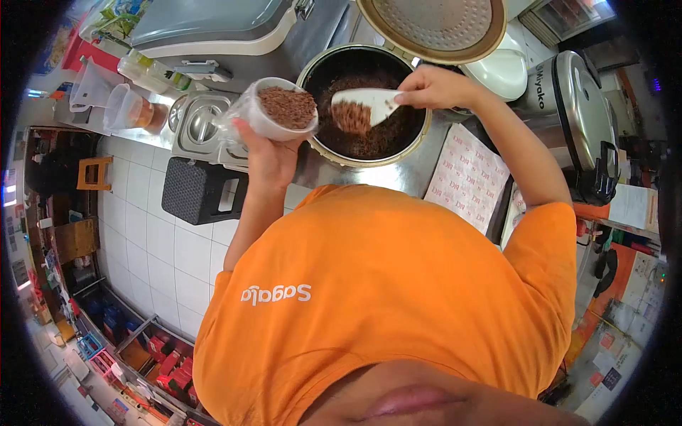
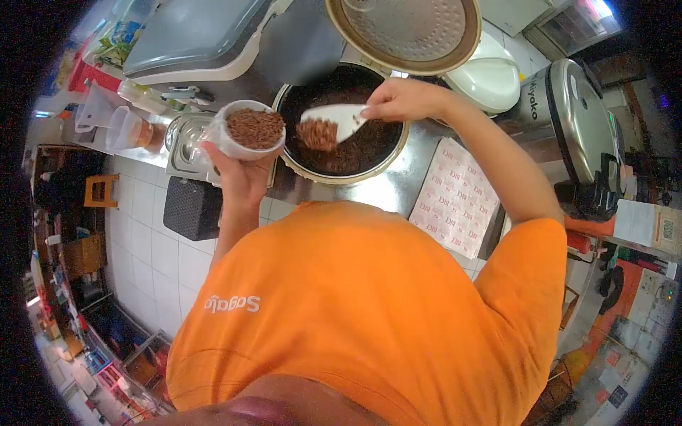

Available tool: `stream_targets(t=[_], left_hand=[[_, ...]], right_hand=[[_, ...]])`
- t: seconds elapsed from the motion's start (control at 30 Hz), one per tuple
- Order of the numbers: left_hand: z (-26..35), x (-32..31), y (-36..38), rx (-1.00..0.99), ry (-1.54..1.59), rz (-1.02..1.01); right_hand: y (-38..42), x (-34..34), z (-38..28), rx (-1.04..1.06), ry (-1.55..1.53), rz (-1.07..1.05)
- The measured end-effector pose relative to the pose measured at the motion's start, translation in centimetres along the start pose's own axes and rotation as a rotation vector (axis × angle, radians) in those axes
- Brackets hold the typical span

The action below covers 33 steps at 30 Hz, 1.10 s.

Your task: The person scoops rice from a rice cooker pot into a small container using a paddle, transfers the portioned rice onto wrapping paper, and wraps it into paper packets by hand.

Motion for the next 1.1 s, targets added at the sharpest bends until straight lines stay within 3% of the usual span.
stream_targets(t=[0.07,0.17,0.2,0.27,0.37,0.4,0.47,0.5,0.53,0.6,0.67,0.73,0.8,0.87,0.93,1.0,1.1], left_hand=[[-1.3,-0.5,-0.1,-0.009,-0.074,0.034],[-2.8,-2.9,0.0,0.068,0.041,0.04],[-3.3,-3.6,-0.1,0.128,0.134,0.016],[-3.1,-4.7,-0.1,0.156,0.255,0.013],[-2.8,-5.0,-0.6,0.131,0.271,-0.102],[-3.0,-4.1,-0.8,0.119,0.275,-0.016],[-3.0,-3.7,-0.8,0.065,0.236,-0.101],[-3.2,-3.5,-0.7,0.061,0.236,-0.099],[-3.4,-3.5,-0.7,0.041,0.209,-0.088],[-3.5,-3.8,-0.6,0.017,0.179,-0.085],[-3.5,-4.2,-0.1,-0.04,0.155,-0.147],[-4.0,-3.7,-0.2,0.006,0.213,-0.199],[-3.5,-3.5,0.3,-0.124,0.112,-0.116],[-3.5,-3.4,0.3,-0.125,0.107,-0.138],[-3.5,-3.2,0.4,-0.3,-0.163,-0.193],[-3.3,-3.5,1.0,-0.282,-0.134,-0.156],[-3.5,-3.1,0.3,-0.173,-0.048,-0.081]], right_hand=[[0.7,1.3,-1.3,0.038,-0.078,0.049],[2.8,2.9,-6.0,0.405,0.169,0.696],[3.4,1.2,-7.1,0.412,0.173,0.695],[5.3,-2.5,-10.0,0.573,0.858,0.844],[6.9,-2.9,-10.5,0.677,0.668,0.938],[6.8,-2.3,-10.2,0.686,0.672,0.938],[6.1,0.1,-7.9,0.495,0.048,0.857],[5.9,0.0,-7.2,0.25,-0.109,0.661],[5.9,-0.5,-7.2,0.254,-0.109,0.661],[4.5,-3.6,-5.4,0.05,-0.296,0.432],[3.3,-7.9,-3.6,0.084,-0.546,0.34],[4.0,-8.4,-5.5,0.191,-0.391,0.354],[3.6,-9.1,-5.3,0.236,-0.276,0.393],[3.5,-9.0,-5.3,0.185,-0.149,0.349],[3.2,-8.8,-5.3,0.136,-0.023,0.301],[3.0,-8.4,-5.4,0.149,0.103,0.274],[3.0,-7.3,-4.5,0.167,-0.006,0.339]])
Point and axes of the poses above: each hand's wrist, its own y-axis away from the middle knuckle, its own x-axis out of the back of the hand, z = x × y, the point moved 6 cm from there along -y, towards the middle knuckle, and after that the axes turned 13 degrees about z, right-handed, at the moved point
